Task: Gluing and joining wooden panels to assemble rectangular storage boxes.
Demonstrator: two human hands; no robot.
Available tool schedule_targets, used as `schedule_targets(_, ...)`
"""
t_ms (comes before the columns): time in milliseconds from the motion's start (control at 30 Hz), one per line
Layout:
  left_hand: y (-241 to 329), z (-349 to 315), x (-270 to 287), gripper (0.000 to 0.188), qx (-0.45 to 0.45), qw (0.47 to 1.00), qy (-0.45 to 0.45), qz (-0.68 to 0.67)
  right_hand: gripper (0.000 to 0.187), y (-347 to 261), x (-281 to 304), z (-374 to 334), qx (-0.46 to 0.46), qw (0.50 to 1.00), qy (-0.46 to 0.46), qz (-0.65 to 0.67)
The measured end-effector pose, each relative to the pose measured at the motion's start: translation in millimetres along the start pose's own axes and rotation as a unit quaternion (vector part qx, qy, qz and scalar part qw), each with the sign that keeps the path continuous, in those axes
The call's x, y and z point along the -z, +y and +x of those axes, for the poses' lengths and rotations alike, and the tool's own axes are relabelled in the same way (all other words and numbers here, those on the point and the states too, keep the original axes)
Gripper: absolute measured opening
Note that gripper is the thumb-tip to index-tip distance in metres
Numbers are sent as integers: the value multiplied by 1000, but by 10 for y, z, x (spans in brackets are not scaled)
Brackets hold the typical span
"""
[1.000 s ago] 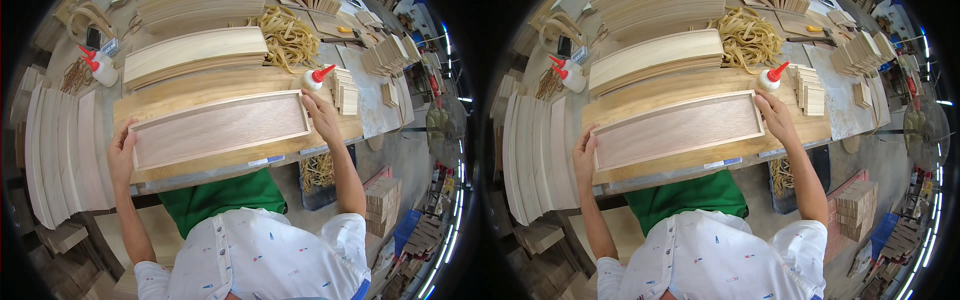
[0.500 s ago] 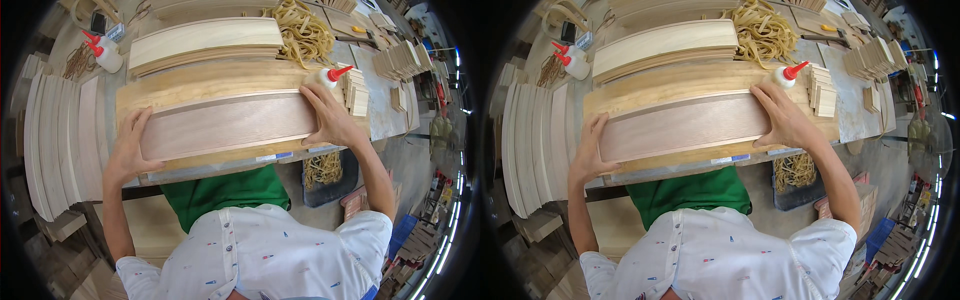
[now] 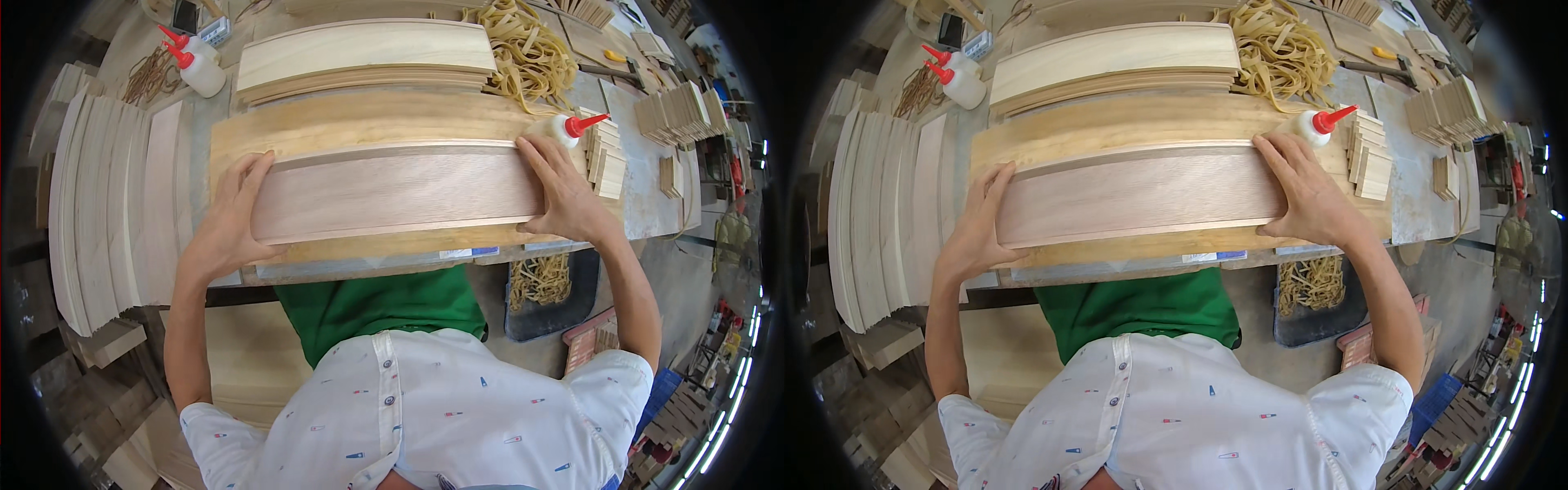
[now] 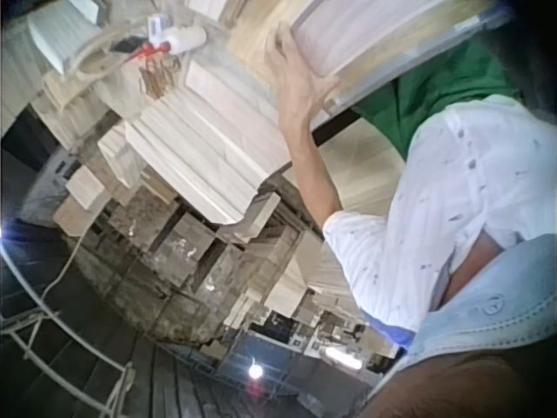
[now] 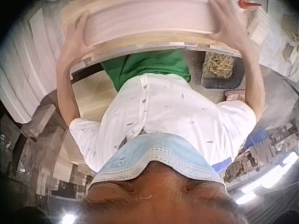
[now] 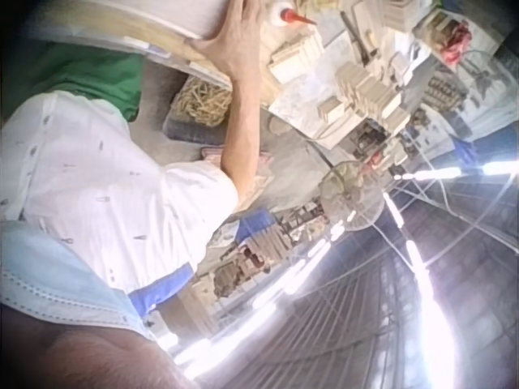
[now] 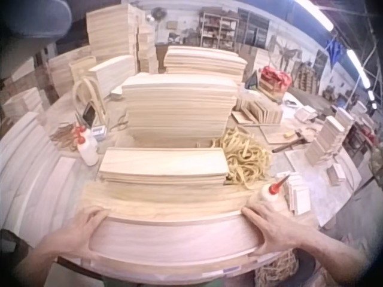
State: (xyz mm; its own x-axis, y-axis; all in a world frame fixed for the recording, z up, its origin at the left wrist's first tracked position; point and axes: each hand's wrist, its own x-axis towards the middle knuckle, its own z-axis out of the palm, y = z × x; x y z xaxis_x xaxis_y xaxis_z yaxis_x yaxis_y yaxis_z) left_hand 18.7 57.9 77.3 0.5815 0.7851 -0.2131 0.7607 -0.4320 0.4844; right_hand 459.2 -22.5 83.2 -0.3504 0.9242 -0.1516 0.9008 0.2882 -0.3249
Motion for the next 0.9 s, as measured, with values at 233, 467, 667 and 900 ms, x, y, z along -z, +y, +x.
schedule_targets(233, 4, 15, 23, 111, -18, 1000, 6, -11, 115, 46, -4, -20, -4, 1000, -14, 14)
schedule_targets(467, -398, -273, -162, 96, 93, 887, 65, -448, 78, 122, -128, -362, -126, 908, 169, 362)
schedule_targets(667, -494, -197, -189, 59, 169, 874, 18, -456, 54, 142, -332, -439, -245, 836, 116, 478)
schedule_targets(900, -427, -505, -369, 58, 108, 845, 76, -519, 65, 61, -559, -757, -218, 726, 110, 643)
